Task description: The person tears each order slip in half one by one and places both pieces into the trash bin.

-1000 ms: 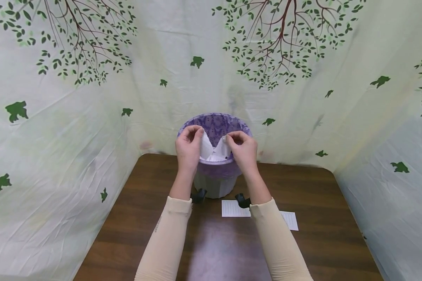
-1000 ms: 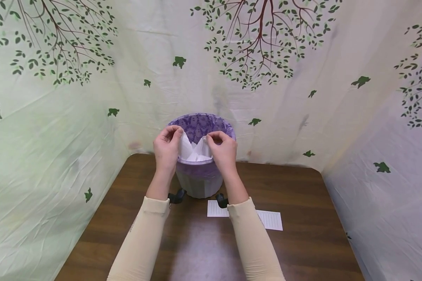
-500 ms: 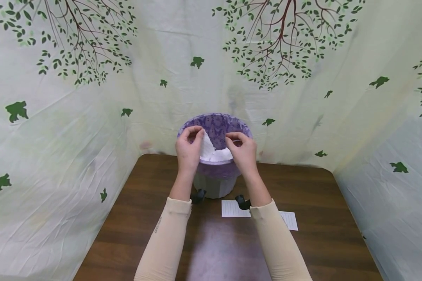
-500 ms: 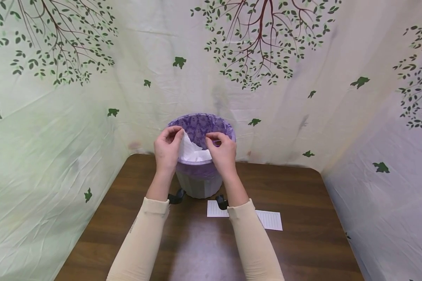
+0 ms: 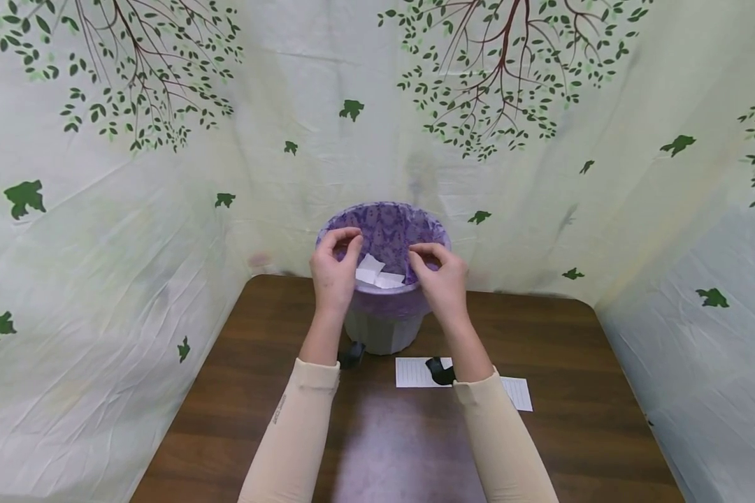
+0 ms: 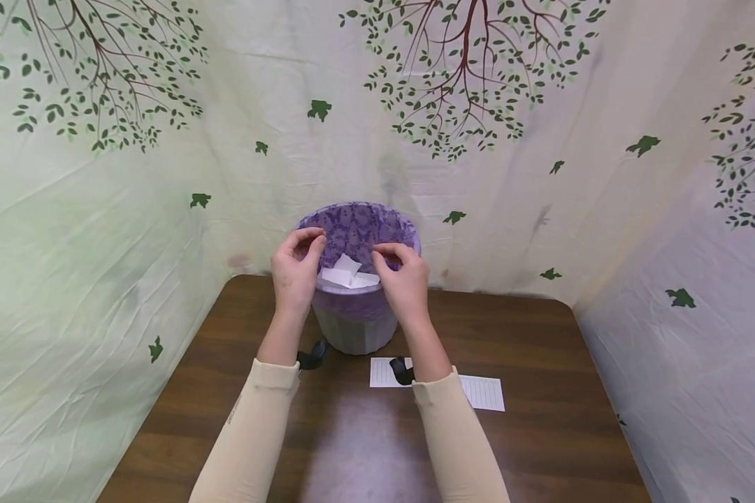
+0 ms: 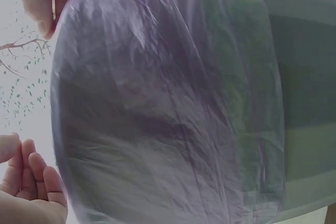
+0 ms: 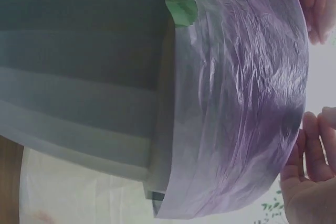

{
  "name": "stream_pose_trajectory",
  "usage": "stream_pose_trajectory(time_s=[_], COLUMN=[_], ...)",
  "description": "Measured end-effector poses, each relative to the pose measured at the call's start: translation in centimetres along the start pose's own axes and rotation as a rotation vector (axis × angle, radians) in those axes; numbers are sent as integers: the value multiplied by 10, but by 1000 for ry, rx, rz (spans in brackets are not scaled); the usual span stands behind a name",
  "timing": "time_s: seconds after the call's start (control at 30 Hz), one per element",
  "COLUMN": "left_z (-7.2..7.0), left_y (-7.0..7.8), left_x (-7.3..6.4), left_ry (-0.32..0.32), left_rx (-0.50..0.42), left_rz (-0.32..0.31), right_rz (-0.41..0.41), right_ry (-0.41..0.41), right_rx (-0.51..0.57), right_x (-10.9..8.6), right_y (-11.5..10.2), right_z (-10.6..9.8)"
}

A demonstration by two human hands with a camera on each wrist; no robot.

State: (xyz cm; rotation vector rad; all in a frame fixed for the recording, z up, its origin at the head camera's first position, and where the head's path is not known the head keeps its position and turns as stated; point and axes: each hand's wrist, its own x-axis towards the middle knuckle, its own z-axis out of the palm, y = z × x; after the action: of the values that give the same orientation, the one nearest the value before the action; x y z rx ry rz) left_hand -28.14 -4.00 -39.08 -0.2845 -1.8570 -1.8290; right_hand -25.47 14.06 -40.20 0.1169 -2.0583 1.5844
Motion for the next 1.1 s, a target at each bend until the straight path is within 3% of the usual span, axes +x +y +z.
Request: stream_pose_trajectory(time_s=[0.3, 0.53, 0.77, 1.1], left_z=[-2, -5, -9, -9], left_y=[12, 15, 5, -18], left_x=[-32, -61, -85, -111], left_ry=[-35, -71, -89, -145], left_rx=[-78, -104, -108, -75], left_rz=[93, 118, 105, 73], right_rz=[25, 38, 14, 80], right_ry=[25, 35, 35, -5], right_rx=[71, 155, 230, 218], right_x=[-19, -36, -57, -85], right_y=[7, 15, 25, 42], right_z=[-16, -26, -34, -45])
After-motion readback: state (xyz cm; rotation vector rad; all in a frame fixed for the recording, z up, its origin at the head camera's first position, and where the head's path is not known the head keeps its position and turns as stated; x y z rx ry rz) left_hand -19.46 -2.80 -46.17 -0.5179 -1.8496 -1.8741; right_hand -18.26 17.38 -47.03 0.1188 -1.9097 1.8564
